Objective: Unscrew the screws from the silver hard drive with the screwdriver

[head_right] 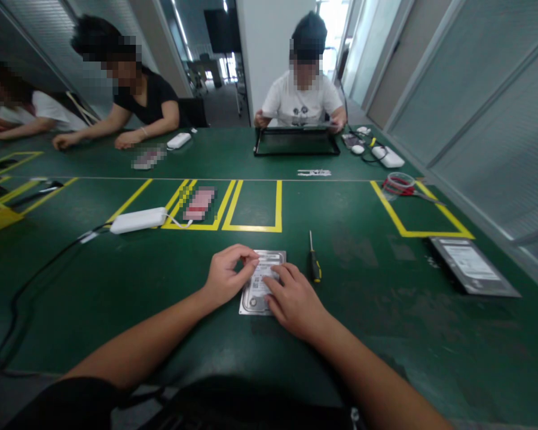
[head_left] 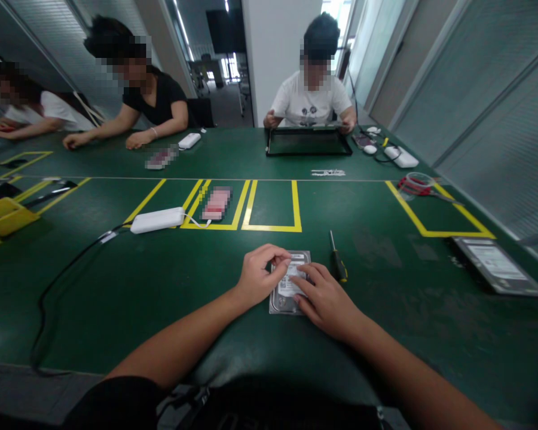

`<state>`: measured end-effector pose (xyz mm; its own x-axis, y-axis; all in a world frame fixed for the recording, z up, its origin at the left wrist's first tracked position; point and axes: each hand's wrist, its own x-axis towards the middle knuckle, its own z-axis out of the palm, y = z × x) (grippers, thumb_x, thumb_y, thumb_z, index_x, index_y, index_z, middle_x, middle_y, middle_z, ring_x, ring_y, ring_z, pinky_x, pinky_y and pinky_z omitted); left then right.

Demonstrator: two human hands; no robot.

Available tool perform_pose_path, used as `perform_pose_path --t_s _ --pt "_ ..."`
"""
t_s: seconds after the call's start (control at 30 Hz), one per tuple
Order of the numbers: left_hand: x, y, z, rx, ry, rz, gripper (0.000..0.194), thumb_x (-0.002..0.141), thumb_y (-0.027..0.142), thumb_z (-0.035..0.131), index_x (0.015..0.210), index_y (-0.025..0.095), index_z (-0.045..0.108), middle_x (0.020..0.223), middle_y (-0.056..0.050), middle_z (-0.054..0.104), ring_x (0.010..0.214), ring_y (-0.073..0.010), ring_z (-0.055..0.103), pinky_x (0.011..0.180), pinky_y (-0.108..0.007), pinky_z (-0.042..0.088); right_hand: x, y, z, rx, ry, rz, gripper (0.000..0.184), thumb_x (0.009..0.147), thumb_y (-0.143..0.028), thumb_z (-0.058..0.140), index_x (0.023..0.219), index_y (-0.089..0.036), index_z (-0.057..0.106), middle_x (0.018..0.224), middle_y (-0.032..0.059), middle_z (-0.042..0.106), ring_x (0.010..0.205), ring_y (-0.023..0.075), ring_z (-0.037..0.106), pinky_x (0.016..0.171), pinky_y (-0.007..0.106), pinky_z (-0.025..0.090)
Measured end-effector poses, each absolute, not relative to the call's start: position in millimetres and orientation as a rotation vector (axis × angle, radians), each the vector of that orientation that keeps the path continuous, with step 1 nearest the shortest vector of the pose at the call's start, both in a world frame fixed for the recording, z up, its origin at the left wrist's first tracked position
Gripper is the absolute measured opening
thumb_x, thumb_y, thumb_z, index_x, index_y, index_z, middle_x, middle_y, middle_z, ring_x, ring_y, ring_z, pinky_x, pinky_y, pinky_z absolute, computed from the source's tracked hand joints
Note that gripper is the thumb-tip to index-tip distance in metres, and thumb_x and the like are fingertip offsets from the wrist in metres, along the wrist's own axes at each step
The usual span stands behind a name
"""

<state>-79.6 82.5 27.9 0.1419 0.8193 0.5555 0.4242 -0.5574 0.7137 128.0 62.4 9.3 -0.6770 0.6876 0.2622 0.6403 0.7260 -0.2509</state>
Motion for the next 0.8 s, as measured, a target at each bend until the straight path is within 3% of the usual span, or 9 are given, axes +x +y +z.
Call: perform_pose_path --t_s 0.2,0.43,0.8 --pt "-78 90 30 1.942 1.198 1.389 0.006 0.085 0.02 0.065 0.088 0.015 0.067 0.073 0.001 0.066 0.065 -0.0105 0.06 0.064 -0.023 0.048 128 63 9 -1.03 -2.593 0.197 0.038 0.096 -0.032 0.046 0.128 -0.016 0.061 0.132 0.0141 0.051 0.126 0.0297 0.039 0.111 0.049 0.04" --pt "-72 114 37 1.894 1.156 1.314 0.013 0.089 0.025 0.061 0.094 0.015 0.068 0.079 -0.002 0.068 0.07 -0.0118 0.061 0.067 -0.025 0.048 128 64 10 -1.018 -2.598 0.195 0.038 0.096 -0.031 0.048 0.128 -0.016 0.061 0.132 0.0149 0.051 0.126 0.0305 0.039 0.11 0.05 0.04" --pt "-56 153 48 2.47 1.111 0.624 0.009 0.091 0.019 0.056 0.086 0.017 0.064 0.088 -0.003 0.068 0.084 -0.0167 0.06 0.08 -0.031 0.045 129 64 12 -1.019 -2.606 0.237 0.038 0.096 -0.031 0.046 0.129 -0.017 0.06 0.131 0.0139 0.051 0.126 0.0304 0.039 0.11 0.05 0.039"
